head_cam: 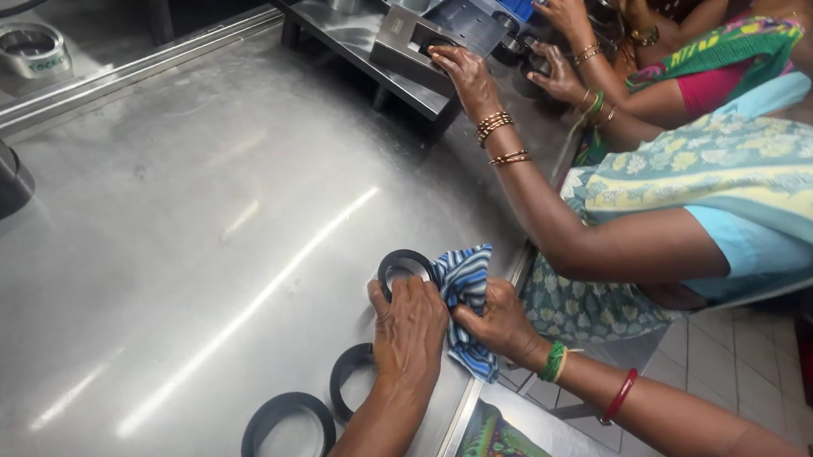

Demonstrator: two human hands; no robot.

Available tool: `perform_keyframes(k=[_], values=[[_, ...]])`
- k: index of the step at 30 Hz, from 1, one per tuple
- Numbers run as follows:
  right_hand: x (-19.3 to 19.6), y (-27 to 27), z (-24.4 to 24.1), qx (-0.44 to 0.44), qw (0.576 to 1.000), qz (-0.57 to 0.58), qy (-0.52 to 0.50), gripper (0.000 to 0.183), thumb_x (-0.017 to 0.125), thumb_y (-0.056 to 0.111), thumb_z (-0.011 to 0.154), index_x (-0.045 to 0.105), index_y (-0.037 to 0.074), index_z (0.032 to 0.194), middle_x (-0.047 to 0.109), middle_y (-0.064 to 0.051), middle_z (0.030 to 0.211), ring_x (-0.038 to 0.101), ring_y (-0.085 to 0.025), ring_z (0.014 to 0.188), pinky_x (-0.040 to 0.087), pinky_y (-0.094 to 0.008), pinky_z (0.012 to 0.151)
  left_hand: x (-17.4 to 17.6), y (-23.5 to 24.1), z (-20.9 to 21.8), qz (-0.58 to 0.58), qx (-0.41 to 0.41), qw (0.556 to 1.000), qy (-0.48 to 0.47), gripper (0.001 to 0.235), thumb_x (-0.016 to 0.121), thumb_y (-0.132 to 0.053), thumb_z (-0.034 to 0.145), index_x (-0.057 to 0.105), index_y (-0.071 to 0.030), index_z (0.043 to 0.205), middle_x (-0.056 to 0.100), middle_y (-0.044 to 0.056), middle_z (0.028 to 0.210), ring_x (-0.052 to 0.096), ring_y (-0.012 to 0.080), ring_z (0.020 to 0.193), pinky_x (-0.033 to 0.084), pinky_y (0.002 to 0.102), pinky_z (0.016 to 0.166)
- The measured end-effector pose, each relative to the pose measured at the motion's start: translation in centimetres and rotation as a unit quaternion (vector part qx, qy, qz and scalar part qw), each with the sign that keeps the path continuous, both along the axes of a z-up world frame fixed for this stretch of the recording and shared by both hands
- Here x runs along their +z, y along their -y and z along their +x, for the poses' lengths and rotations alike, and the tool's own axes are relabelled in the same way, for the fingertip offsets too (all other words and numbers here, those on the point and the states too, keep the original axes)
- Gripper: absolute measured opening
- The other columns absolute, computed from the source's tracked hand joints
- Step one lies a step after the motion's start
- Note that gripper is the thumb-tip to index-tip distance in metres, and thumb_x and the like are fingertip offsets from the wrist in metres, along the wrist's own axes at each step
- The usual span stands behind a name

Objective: Cleaning and wiping cylindrical metal parts with a striped cloth on a metal workspace.

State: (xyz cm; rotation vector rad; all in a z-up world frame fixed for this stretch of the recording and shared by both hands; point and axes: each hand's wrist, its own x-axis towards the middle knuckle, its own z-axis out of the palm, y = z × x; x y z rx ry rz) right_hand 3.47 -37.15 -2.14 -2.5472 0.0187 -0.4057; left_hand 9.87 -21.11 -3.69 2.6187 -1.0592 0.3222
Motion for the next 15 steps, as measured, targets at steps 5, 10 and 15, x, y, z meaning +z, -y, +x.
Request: perform_keyframes(k=[5,10,15], values=[[-0.6,0.3,-0.1,-0.022,1.000,0.013,-0.001,0.008,0.067,0.005,0.078,0.066,-0.001,0.082,0.065,-0.010,0.071,0.063,-0.021,0.060,0.052,-0.037,0.059,-0.2,0.1,0.0,-0.006,-0.006,1.000,-0.004,0.016,0.064,-0.011,0.086,0.069,-0.011,0.101,0.063,0.003,0.094,0.060,0.0206,0.101,0.031,0.057,0.107],[-0.1,0.1,-0.4,-0.011,0.999,0.024,0.031,0.008,0.068,0.006,0.077,0.066,-0.002,0.078,0.065,-0.010,0.068,0.063,-0.021,0.059,0.051,-0.037,0.059,-0.4,0.2,0.0,-0.031,-0.022,0.999,-0.037,0.022,0.062,-0.005,0.086,0.067,-0.007,0.107,0.064,0.008,0.099,0.060,0.0237,0.105,0.031,0.060,0.108],[0.7,0.5,-0.9,-0.008,0.996,0.052,0.067,0.009,0.068,0.006,0.077,0.069,-0.002,0.081,0.068,-0.012,0.072,0.066,-0.021,0.062,0.053,-0.037,0.060,-0.1,0.4,0.1,-0.007,-0.033,0.997,-0.074,0.029,0.061,-0.002,0.084,0.064,-0.005,0.112,0.064,0.012,0.110,0.058,0.0267,0.113,0.028,0.060,0.108]])
